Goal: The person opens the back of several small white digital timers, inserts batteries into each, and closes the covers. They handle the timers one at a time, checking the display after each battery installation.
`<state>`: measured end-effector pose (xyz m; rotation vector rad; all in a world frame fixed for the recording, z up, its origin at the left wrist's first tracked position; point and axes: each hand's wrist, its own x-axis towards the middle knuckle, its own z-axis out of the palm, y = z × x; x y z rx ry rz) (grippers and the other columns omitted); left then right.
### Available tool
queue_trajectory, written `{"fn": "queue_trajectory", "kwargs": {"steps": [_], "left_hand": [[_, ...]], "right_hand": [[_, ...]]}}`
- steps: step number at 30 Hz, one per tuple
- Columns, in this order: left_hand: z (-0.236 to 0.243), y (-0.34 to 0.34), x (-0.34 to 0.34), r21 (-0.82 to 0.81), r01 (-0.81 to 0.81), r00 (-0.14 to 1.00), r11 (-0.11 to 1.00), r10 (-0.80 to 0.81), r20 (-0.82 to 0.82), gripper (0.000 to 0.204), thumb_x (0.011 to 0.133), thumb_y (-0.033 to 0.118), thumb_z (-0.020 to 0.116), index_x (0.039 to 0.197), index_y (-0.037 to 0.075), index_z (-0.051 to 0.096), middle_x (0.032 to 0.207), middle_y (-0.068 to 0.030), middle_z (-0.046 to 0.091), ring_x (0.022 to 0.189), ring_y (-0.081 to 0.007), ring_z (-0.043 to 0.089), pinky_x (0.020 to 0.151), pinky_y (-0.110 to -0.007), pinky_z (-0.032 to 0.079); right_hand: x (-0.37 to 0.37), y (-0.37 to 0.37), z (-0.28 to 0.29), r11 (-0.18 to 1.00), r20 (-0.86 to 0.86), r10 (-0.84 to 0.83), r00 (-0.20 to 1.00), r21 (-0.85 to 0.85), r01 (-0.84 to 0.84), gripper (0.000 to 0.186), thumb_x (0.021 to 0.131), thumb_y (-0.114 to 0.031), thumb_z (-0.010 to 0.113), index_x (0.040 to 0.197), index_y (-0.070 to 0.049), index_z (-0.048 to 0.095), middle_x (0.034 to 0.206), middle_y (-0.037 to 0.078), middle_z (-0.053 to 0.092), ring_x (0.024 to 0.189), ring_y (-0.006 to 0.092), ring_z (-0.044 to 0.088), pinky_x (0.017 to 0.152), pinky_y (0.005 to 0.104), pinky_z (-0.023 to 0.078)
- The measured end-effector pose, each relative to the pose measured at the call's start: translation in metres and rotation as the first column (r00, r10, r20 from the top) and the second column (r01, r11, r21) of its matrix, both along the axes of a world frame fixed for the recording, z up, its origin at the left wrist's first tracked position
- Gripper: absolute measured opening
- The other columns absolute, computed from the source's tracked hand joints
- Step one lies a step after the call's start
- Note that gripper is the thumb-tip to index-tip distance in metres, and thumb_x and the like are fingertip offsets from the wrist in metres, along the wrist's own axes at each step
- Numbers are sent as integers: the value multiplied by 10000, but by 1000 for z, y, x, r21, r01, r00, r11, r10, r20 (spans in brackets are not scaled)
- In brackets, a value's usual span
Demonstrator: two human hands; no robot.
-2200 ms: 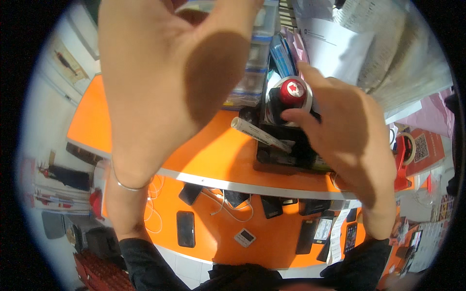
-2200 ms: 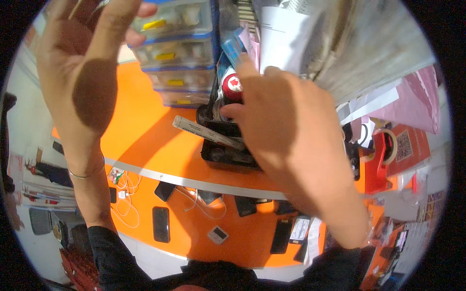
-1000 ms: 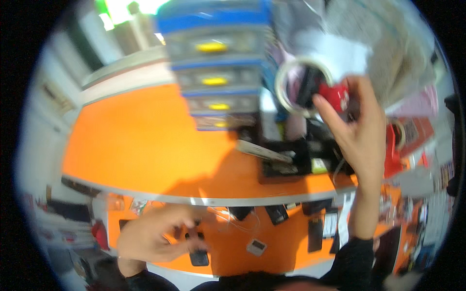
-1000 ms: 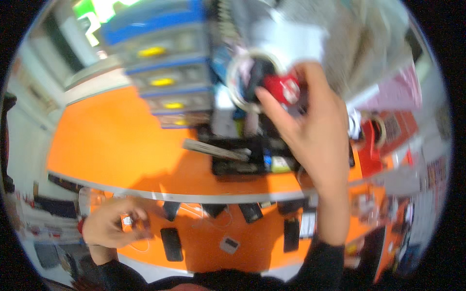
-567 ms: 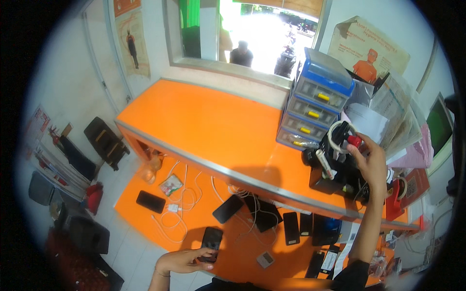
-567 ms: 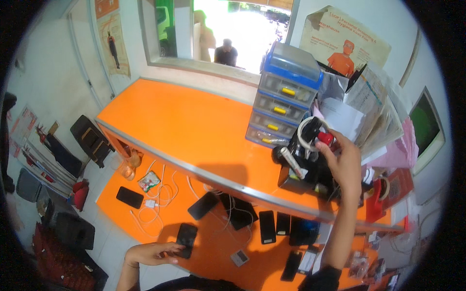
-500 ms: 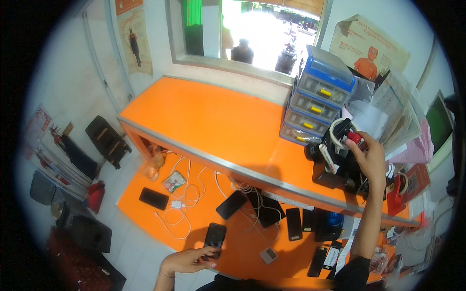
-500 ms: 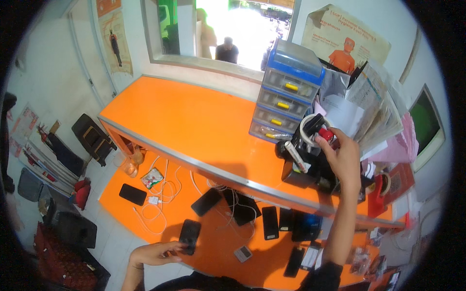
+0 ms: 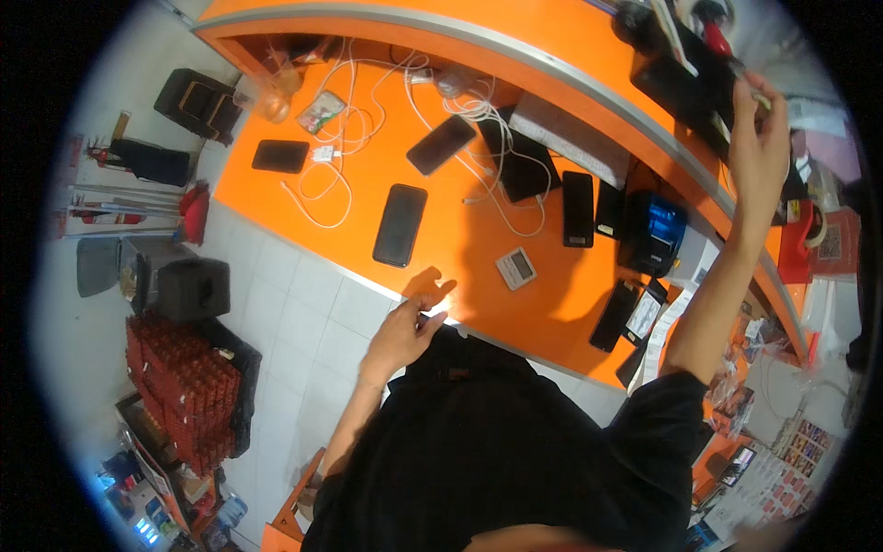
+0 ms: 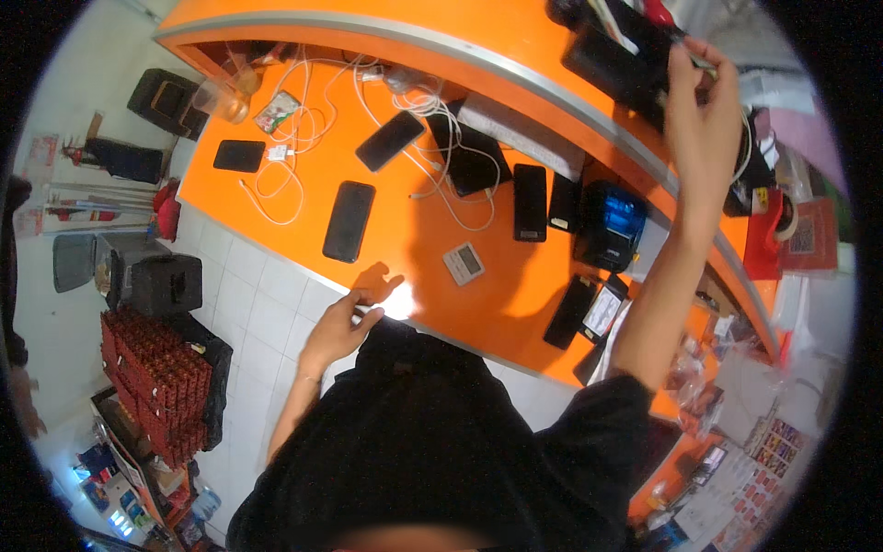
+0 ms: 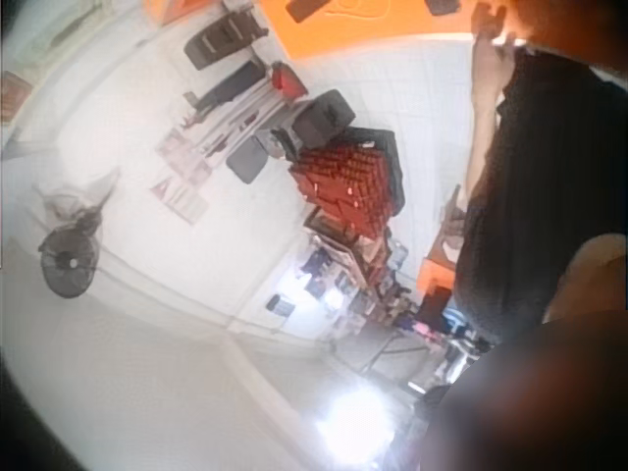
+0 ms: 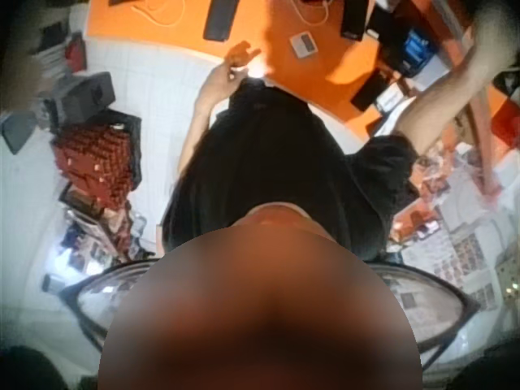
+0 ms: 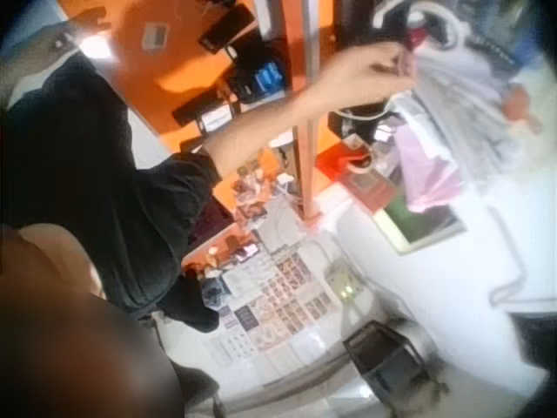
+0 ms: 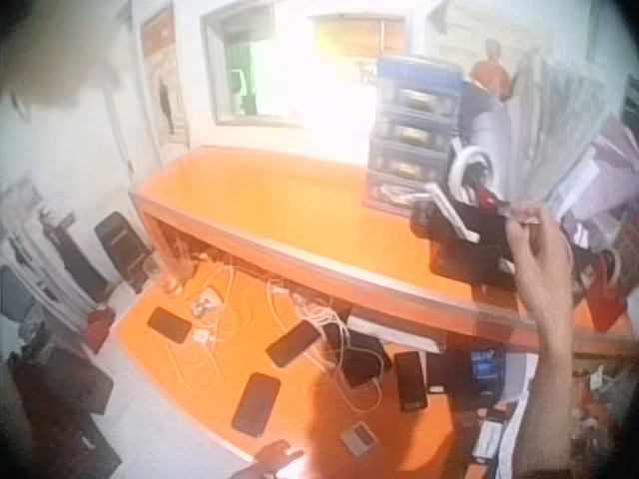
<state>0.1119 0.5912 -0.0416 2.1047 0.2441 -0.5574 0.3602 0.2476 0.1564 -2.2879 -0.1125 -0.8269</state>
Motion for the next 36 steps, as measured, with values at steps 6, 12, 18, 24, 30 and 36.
{"fn": "queue_trajectory", "kwargs": {"steps": [6, 12, 18, 24, 30, 36], "left_hand": [[-81, -98, 23, 298, 10, 897, 955, -140, 419, 837, 764, 365, 771, 1377, -40, 370, 1290, -285, 463, 1202, -406, 445, 1002, -445, 393], [-122, -169, 49, 401, 0, 765, 916, -258, 589, 831, 756, 402, 754, 1344, -41, 371, 1289, -302, 421, 1177, -455, 401, 1005, -528, 311], [-129, -178, 53, 498, 71, 742, 864, -380, 552, 841, 767, 427, 748, 1322, -83, 376, 1225, -300, 483, 1121, -450, 456, 969, -513, 359], [-118, -169, 58, 263, 70, 799, 962, -212, 563, 784, 800, 353, 760, 1281, -129, 371, 1092, -240, 528, 1026, -337, 532, 890, -416, 436], [-94, -115, 8, -152, -93, 843, 984, 159, 515, 589, 920, 257, 640, 1344, 21, 306, 1016, -96, 491, 899, -158, 509, 762, -283, 431], [-85, 22, -94, -339, -447, 724, 828, 557, 406, 498, 988, 338, 496, 1324, 18, 315, 1120, -153, 519, 935, -203, 524, 726, -296, 442]], "right_hand": [[-171, -20, -108, 713, -449, 576, 683, 685, -151, 271, 995, -196, 460, 1219, -74, 370, 952, 73, 603, 717, 127, 579, 621, 239, 467], [-308, -52, -222, 247, -560, 627, 541, 802, 545, 319, 985, -157, 509, 1236, -36, 355, 944, 140, 624, 751, 177, 638, 637, 269, 520], [-357, -63, -260, 287, -667, 483, 568, 733, 617, 245, 987, -241, 515, 1102, -25, 493, 811, 65, 565, 634, 113, 501, 573, 235, 419], [-311, -51, -258, 506, -516, 35, 856, 748, 430, 232, 943, -270, 597, 830, -74, 544, 681, -7, 483, 603, 49, 465, 493, 233, 349], [-283, -2, -236, 189, -228, 231, 946, 964, 186, 174, 926, -156, 609, 790, -76, 535, 489, -59, 366, 346, 28, 305, 338, 229, 222], [-270, 137, -248, 454, -296, 680, 671, 888, -68, 189, 922, -118, 551, 1075, -8, 541, 854, 83, 551, 742, 120, 567, 548, 290, 429]]}}
